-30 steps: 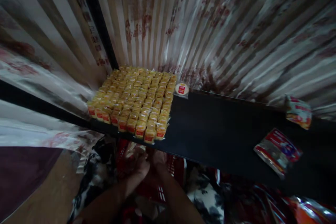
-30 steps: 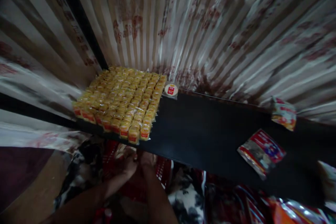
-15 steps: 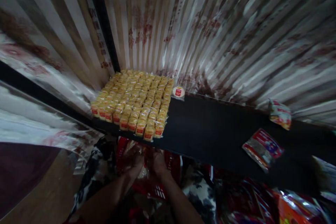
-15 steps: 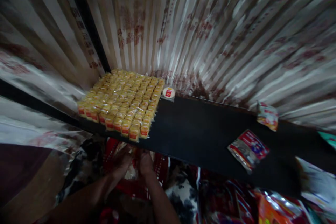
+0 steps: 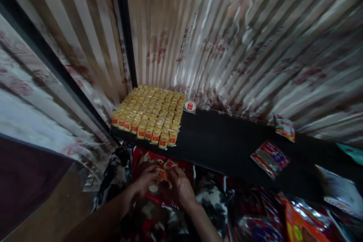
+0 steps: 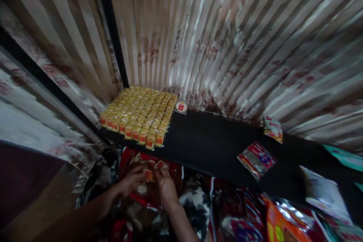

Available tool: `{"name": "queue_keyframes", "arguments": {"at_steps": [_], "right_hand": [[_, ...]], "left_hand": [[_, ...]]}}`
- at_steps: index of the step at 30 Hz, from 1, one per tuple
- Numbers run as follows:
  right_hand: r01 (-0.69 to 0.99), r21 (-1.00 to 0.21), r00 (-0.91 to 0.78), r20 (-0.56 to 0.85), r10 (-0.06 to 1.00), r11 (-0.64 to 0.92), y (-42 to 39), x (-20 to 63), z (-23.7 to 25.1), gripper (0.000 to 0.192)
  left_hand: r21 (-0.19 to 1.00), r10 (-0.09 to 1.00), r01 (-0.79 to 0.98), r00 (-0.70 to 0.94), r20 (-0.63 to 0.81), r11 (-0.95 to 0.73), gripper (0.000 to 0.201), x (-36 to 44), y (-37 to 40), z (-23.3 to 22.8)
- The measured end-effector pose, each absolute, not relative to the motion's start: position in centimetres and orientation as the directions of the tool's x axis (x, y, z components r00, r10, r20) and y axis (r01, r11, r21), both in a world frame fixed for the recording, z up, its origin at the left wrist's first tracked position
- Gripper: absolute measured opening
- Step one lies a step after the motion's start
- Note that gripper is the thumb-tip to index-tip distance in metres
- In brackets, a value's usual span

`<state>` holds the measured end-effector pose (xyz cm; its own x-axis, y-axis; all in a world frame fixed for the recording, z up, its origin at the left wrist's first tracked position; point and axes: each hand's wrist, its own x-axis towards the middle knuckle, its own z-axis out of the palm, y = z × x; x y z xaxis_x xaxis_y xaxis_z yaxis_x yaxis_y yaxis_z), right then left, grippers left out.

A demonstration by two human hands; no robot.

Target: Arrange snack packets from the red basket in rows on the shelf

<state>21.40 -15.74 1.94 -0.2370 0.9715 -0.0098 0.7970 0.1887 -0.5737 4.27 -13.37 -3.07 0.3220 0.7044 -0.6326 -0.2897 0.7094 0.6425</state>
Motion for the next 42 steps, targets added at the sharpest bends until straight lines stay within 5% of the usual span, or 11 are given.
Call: {"name": "queue_keyframes", "arguments": {"at_steps": [5, 9, 13, 22, 28, 31, 35, 42], "right_hand": [[0.706, -0.698, 0.048, 0.218, 0.975, 0.121, -16.6, 22.0, 2.7, 0.033], [0.556, -0.830, 0.298, 0.152, 0.942, -0.042, -16.5, 22.0, 2.7, 0.044], [0.365, -0.923, 0.295, -0.010, 0.955, -0.122, -16.4, 21.3, 2.8, 0.047], [0.305, -0.950, 0.326, 0.034, 0.945, -0.071, -15.6, 19.9, 4.3, 0.034], [0.317, -0.945, 0.332, 0.033, 0.943, -0.079, -15.1, 19.4, 4.7, 0.035], [0.335, -0.939, 0.311, 0.028, 0.950, -0.082, -14.7, 18.5, 4.9, 0.035], [0.361, -0.931, 0.265, 0.042, 0.963, -0.059, -13.6, 16.6, 5.2, 0.036], [0.386, -0.920, 0.130, 0.121, 0.984, 0.062, -10.9, 11.6, 5.9, 0.033]], "left_hand": [[0.521, 0.712, -0.495, 0.381, -0.590, 0.696, 0.026, 4.6, -13.5, 0.3], [0.447, 0.704, -0.586, 0.336, -0.626, 0.676, 0.019, 5.7, -13.5, 2.5], [0.443, 0.713, -0.626, 0.275, -0.644, 0.642, 0.020, 6.9, -13.4, 3.5], [0.523, 0.784, -0.610, 0.293, -0.548, 0.594, 0.037, 8.0, -13.8, 4.2], [0.821, 0.870, -0.303, 0.067, -0.489, 0.484, 0.034, 7.5, -13.9, 4.4], [0.974, 0.970, 0.061, -0.119, -0.210, 0.219, 0.029, 6.7, -13.9, 4.4], [0.926, 0.988, 0.375, -0.118, 0.101, -0.050, 0.040, 5.1, -14.1, 4.5], [0.872, 0.959, 0.489, -0.243, 0.145, -0.008, 0.033, 1.5, -12.6, 4.5]]}}
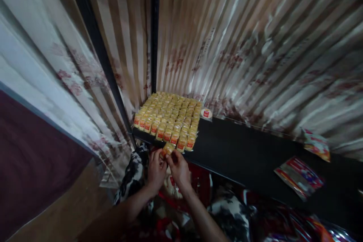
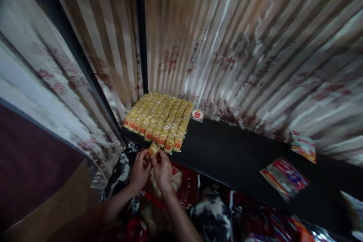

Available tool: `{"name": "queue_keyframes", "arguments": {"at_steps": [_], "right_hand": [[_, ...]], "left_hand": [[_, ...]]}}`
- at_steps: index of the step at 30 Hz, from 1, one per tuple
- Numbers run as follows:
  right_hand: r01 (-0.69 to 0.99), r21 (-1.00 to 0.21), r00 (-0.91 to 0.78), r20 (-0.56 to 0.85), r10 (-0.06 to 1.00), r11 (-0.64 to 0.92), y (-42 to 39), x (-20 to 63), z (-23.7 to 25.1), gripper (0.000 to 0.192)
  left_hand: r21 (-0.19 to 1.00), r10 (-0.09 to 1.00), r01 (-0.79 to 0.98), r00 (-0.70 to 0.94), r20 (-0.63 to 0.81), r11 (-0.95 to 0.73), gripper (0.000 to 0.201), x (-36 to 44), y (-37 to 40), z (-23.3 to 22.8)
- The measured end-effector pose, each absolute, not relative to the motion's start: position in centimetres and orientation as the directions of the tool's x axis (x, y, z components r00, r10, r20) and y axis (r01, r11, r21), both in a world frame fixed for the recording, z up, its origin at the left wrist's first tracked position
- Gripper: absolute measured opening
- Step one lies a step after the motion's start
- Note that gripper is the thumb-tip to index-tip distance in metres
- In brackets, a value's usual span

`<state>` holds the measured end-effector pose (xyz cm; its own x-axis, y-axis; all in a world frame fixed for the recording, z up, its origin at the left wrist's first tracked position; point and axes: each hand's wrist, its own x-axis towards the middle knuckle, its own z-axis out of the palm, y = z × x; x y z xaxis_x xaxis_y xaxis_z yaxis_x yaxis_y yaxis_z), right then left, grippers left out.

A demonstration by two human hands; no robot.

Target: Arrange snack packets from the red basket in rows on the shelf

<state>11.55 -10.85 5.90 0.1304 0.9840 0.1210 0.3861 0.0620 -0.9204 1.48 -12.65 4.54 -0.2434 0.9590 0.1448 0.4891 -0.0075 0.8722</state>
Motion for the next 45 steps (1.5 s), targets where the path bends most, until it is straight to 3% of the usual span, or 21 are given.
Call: {"name": "queue_keyframes", "arguments": {"at_steps": [8, 14, 20, 29, 36, 45], "right_hand": [[0.471, -0.874, 0.048, 0.162, 0.986, 0.121, -7.9, 6.1, 6.2, 0.030], [0.473, -0.880, 0.072, 0.096, 0.993, 0.051, -7.2, 4.3, 6.5, 0.030], [0.293, -0.956, 0.198, 0.056, 0.979, -0.005, -9.8, 7.7, 6.3, 0.026], [0.409, -0.910, 0.385, 0.099, 0.917, -0.074, -11.4, 18.2, 5.5, 0.041], [0.458, -0.885, 0.393, 0.116, 0.912, -0.085, -9.0, 19.9, 4.0, 0.044], [0.502, -0.863, 0.402, 0.183, 0.897, -0.049, -7.9, 20.0, 3.1, 0.043]], "left_hand": [[0.871, 0.901, 0.490, -0.389, 0.191, 0.027, 0.032, -3.3, -10.4, 3.6], [0.875, 0.899, 0.482, -0.400, 0.178, 0.041, 0.032, -4.7, -9.5, 3.1], [0.913, 0.970, 0.405, -0.207, 0.131, -0.036, 0.034, -2.0, -10.7, 3.2], [0.805, 0.967, 0.542, 0.064, 0.246, -0.241, 0.033, 4.7, -11.8, 4.5], [0.766, 0.948, 0.571, 0.077, 0.308, -0.295, 0.034, 6.3, -10.5, 4.0], [0.774, 0.966, 0.581, 0.096, 0.242, -0.252, 0.038, 6.7, -9.7, 3.4]]}}
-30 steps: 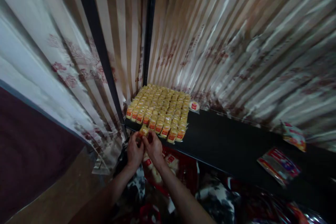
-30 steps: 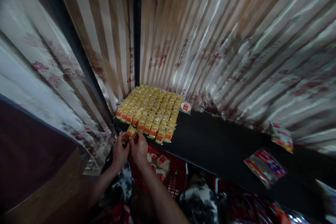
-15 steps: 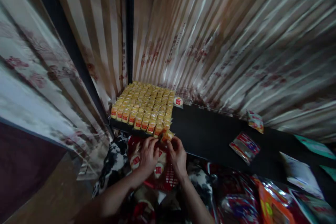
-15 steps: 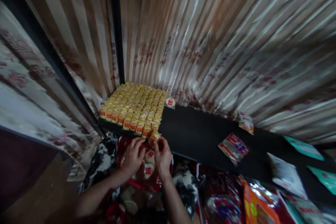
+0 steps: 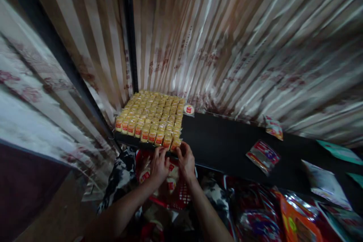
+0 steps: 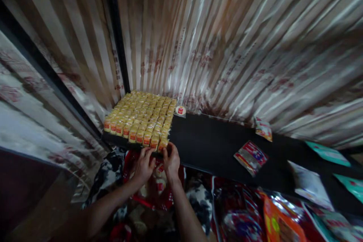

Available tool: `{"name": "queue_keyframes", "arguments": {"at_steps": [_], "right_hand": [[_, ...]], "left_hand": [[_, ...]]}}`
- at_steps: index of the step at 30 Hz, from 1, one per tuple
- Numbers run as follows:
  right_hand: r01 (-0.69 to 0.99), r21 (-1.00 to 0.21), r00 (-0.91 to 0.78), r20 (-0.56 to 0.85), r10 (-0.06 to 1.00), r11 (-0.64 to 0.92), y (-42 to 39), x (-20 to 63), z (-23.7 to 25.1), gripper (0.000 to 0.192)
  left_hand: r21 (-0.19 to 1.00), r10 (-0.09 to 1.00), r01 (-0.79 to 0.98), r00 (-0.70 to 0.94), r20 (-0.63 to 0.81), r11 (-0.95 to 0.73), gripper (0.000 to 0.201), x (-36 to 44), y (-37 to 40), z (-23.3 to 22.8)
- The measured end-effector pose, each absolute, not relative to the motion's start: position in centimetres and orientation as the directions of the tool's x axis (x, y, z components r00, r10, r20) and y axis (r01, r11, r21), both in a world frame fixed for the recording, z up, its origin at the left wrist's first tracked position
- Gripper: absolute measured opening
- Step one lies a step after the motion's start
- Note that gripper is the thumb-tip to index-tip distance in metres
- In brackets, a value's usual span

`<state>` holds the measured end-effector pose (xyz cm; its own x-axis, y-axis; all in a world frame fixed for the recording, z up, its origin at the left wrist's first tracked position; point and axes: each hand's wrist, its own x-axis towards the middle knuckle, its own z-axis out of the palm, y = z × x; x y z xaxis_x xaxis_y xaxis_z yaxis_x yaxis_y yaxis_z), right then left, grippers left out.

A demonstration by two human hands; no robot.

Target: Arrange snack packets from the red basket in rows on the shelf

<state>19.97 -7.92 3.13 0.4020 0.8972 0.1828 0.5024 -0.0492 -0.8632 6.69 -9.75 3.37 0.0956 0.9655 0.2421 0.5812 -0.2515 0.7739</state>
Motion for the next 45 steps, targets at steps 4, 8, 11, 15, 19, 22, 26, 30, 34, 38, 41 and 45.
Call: {"name": "queue_keyframes", "arguments": {"at_steps": [4, 8, 11, 15, 19, 22, 26, 30, 34, 38, 41, 45], "right_hand": [[0.491, -0.871, 0.381, 0.196, 0.904, -0.018, -8.0, 19.7, 2.6, 0.040], [0.548, -0.836, 0.395, 0.219, 0.892, -0.037, -8.0, 19.1, 2.5, 0.039], [0.579, -0.815, 0.407, 0.257, 0.877, -0.029, -7.9, 18.6, 2.4, 0.038], [0.602, -0.799, 0.412, 0.308, 0.858, -0.003, -7.9, 18.3, 2.3, 0.037], [0.628, -0.778, 0.399, 0.328, 0.856, 0.005, -7.9, 18.1, 2.4, 0.035], [0.626, -0.779, 0.388, 0.327, 0.862, 0.013, -7.8, 17.9, 2.7, 0.033], [0.557, -0.831, 0.427, 0.298, 0.854, 0.011, -7.7, 17.8, 2.6, 0.034], [0.520, -0.854, 0.430, 0.271, 0.861, 0.009, -7.7, 17.9, 2.2, 0.031], [0.533, -0.846, 0.435, 0.270, 0.859, -0.004, -7.6, 18.1, 1.9, 0.029], [0.534, -0.845, 0.441, 0.279, 0.853, 0.000, -7.6, 18.1, 1.6, 0.030], [0.527, -0.850, 0.443, 0.265, 0.856, -0.009, -7.6, 18.1, 1.6, 0.029], [0.497, -0.867, 0.414, 0.248, 0.876, 0.011, -7.8, 18.3, 1.6, 0.029]], "left_hand": [[0.780, 0.967, 0.575, 0.092, 0.237, -0.246, 0.038, 6.7, -9.5, 3.1], [0.778, 0.966, 0.577, 0.099, 0.237, -0.250, 0.038, 6.5, -9.3, 2.9], [0.782, 0.966, 0.569, 0.105, 0.237, -0.253, 0.039, 6.5, -9.2, 2.9], [0.785, 0.968, 0.569, 0.099, 0.231, -0.246, 0.040, 6.4, -9.1, 2.8], [0.787, 0.968, 0.566, 0.100, 0.231, -0.246, 0.042, 6.3, -9.0, 2.7], [0.792, 0.966, 0.554, 0.106, 0.238, -0.256, 0.042, 6.2, -8.9, 2.7], [0.789, 0.967, 0.559, 0.118, 0.227, -0.254, 0.040, 6.1, -8.8, 2.8], [0.782, 0.968, 0.572, 0.124, 0.217, -0.248, 0.040, 6.0, -8.8, 2.8], [0.745, 0.959, 0.604, 0.148, 0.242, -0.282, 0.040, 5.9, -8.9, 2.9], [0.676, 0.909, 0.609, 0.293, 0.295, -0.416, 0.041, 5.8, -9.3, 3.0], [0.651, 0.872, 0.583, 0.372, 0.318, -0.486, 0.043, 6.0, -9.1, 3.0], [0.654, 0.888, 0.600, 0.328, 0.323, -0.460, 0.044, 6.3, -8.6, 2.6]]}}
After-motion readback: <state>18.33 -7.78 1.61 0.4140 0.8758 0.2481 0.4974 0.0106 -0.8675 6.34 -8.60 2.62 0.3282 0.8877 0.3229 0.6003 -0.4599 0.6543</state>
